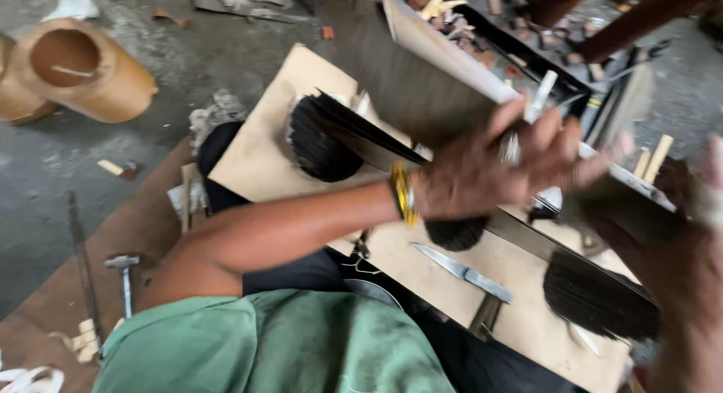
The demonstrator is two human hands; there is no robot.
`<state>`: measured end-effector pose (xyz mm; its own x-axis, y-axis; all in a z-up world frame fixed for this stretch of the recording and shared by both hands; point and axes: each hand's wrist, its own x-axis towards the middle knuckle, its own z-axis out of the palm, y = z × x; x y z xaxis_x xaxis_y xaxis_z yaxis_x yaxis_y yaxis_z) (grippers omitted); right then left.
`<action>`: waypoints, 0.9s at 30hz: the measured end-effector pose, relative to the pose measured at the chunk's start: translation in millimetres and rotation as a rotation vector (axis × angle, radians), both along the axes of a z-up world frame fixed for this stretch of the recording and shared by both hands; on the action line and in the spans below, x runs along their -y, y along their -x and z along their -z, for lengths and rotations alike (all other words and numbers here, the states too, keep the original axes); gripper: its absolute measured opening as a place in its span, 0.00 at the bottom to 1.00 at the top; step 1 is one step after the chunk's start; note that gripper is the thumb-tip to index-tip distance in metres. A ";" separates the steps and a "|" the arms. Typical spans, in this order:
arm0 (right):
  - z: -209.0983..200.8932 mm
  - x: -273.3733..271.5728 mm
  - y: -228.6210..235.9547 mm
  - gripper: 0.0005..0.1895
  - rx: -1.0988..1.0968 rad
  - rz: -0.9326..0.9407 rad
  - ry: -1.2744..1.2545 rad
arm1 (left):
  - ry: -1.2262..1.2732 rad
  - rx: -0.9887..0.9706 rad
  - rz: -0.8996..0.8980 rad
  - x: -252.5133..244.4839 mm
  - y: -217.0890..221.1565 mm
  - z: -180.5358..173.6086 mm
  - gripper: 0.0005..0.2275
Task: The person sits on the floor and repeatedly draws a long metal strip across two circular brush-like fixtures mounted on a wooden board. The person holds the strip with both hands, flips it to work both edges, and occasionally uses a small knife to scrape or adjust the strip. The strip is then placed into a metal tray above the brushes.
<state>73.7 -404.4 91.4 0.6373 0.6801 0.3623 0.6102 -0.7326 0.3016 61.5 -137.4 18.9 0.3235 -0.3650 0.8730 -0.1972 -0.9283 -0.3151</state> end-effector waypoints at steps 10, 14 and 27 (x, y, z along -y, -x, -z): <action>152.9 115.5 103.8 0.29 -0.393 0.110 0.249 | -0.249 -0.107 0.088 -110.7 122.5 47.8 0.19; 149.0 82.8 105.2 0.21 -0.399 -0.109 0.176 | -0.011 -0.569 0.089 -211.0 137.1 37.5 0.20; 59.6 -57.7 76.3 0.22 -0.184 -0.004 0.034 | 0.241 -0.538 0.149 -237.0 84.6 -1.3 0.10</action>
